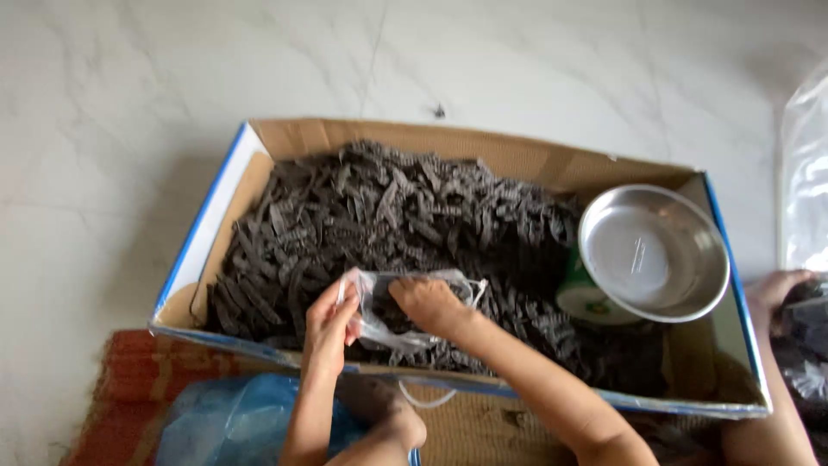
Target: The person sits on the floor and repeatedly scoops dried snakeskin pieces from a large cardboard box into small plastic bags. They then weigh the filled bags on a scale, tie them shut, and place them aside before repeating the process.
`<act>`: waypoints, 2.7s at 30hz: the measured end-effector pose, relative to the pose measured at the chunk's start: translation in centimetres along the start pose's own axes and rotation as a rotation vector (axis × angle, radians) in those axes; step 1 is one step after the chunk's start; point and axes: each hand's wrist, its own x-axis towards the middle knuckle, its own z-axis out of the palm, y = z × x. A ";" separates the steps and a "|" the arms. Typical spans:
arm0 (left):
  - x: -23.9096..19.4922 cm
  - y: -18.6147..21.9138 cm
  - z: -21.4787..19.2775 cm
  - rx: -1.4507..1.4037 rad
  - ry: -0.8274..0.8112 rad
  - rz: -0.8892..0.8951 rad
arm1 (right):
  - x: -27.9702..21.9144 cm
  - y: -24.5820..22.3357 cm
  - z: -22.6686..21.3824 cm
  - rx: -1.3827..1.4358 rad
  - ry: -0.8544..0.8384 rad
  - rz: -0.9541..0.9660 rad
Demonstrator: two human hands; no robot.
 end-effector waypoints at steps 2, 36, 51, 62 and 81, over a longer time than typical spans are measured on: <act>0.1 0.0 0.1 0.000 0.001 0.013 | 0.0 -0.2 0.9 -0.072 -0.093 0.072; 0.2 -0.7 0.3 -0.060 -0.043 0.065 | -13.4 14.9 13.9 0.255 -0.042 0.748; 0.1 -0.3 0.4 -0.047 -0.026 0.051 | -10.8 13.7 14.6 0.582 -0.271 0.712; 0.2 -0.6 0.1 -0.067 -0.042 0.059 | -12.1 15.8 8.1 0.111 -0.250 0.729; 0.2 -0.5 0.5 0.001 -0.013 0.041 | 0.9 -0.5 -3.6 -0.082 -0.265 0.031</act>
